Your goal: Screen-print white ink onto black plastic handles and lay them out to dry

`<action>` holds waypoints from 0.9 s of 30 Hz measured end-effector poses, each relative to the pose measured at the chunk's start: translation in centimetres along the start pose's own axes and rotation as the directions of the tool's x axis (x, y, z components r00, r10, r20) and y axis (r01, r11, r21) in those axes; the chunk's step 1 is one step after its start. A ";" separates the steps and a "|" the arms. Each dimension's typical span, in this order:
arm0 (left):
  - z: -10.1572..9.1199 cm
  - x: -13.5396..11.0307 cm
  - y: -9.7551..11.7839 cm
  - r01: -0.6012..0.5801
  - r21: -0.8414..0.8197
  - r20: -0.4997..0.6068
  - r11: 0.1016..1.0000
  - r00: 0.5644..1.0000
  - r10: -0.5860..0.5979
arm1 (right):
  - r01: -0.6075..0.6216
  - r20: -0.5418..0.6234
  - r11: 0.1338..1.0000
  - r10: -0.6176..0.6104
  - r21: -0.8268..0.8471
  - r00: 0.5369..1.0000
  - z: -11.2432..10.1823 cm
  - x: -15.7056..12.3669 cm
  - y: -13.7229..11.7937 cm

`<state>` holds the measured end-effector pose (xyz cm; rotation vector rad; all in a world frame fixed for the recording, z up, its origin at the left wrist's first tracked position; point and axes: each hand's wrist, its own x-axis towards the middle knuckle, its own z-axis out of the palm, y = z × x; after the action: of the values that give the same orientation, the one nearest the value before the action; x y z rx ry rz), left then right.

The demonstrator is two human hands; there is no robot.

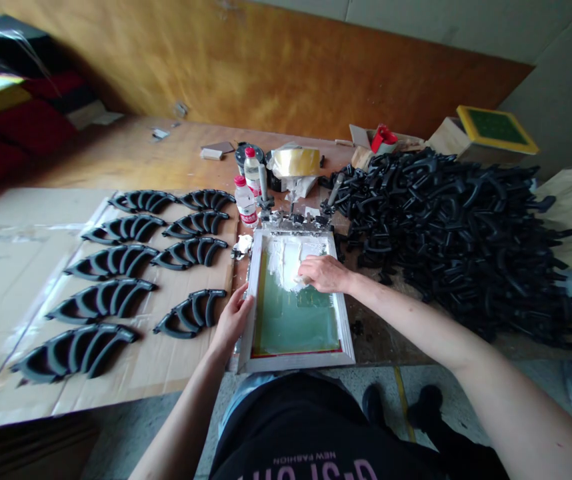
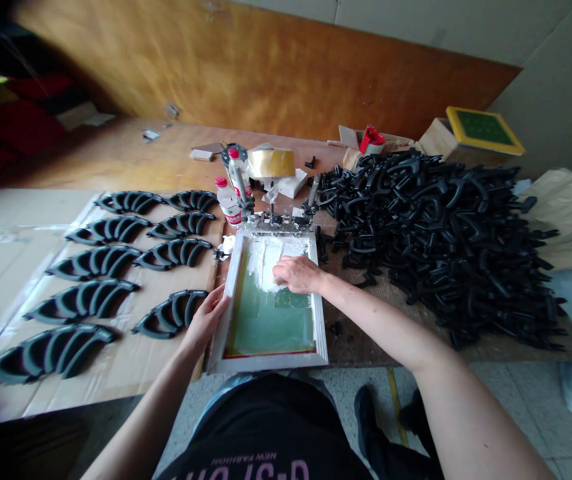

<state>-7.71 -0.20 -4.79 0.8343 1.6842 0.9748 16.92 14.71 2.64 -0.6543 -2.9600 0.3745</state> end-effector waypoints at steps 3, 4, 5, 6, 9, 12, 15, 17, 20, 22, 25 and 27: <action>0.0 -0.1 0.2 0.005 -0.018 -0.005 1.000 1.000 -0.005 | -0.081 -0.094 0.996 0.078 -0.028 0.993 0.4 0.4 0.1; -0.1 -0.1 0.2 0.011 -0.017 -0.010 1.000 1.000 -0.011 | -0.105 -0.137 0.993 0.097 -0.049 0.986 0.9 0.5 0.0; -0.1 -0.1 0.3 0.017 -0.015 -0.011 1.000 1.000 -0.017 | -0.109 -0.169 0.992 0.097 -0.066 0.981 1.4 0.4 -0.2; -0.2 -0.1 0.3 0.022 -0.013 -0.010 1.000 1.000 -0.022 | -0.093 -0.182 0.993 0.079 -0.073 0.980 2.0 0.1 -0.5; -0.2 -0.2 0.5 0.037 -0.004 -0.004 0.999 0.999 -0.037 | -0.012 -0.156 1.000 0.008 -0.025 0.988 2.6 -0.7 -0.9; -0.4 -0.7 1.3 0.042 -0.016 0.000 0.999 0.999 -0.042 | -0.072 -0.185 0.996 0.081 0.059 0.979 1.3 0.5 0.1; -0.9 -1.6 3.3 0.014 -0.008 0.018 1.000 1.000 -0.013 | -0.253 -0.264 0.963 0.268 0.090 0.927 -1.1 3.7 2.1; -1.5 -2.4 5.1 -0.041 -0.010 -0.013 0.999 0.999 0.041 | -0.355 -0.330 0.933 0.355 0.063 0.875 -2.8 5.3 3.6; -2.2 -3.0 8.2 -0.072 -0.053 -0.030 0.996 0.997 0.071 | -0.456 -0.480 0.889 0.420 0.045 0.771 -4.9 4.7 5.9; -2.3 -2.9 10.4 -0.089 -0.116 -0.012 0.989 0.996 0.088 | -0.540 -0.556 0.834 0.504 0.114 0.661 -5.5 2.3 7.5; -1.7 -1.7 13.6 -0.283 -0.264 -0.089 0.922 0.959 0.269 | -0.661 -0.474 0.695 0.700 0.282 0.534 -3.9 -1.9 8.9; -1.0 -0.7 15.3 -0.393 -0.330 -0.144 0.858 0.919 0.366 | -0.672 -0.338 0.661 0.749 0.335 0.569 -1.2 -3.8 8.4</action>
<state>-7.18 5.72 9.35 0.9103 1.3661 1.5492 23.90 20.73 1.55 -1.6596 -2.0554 0.4350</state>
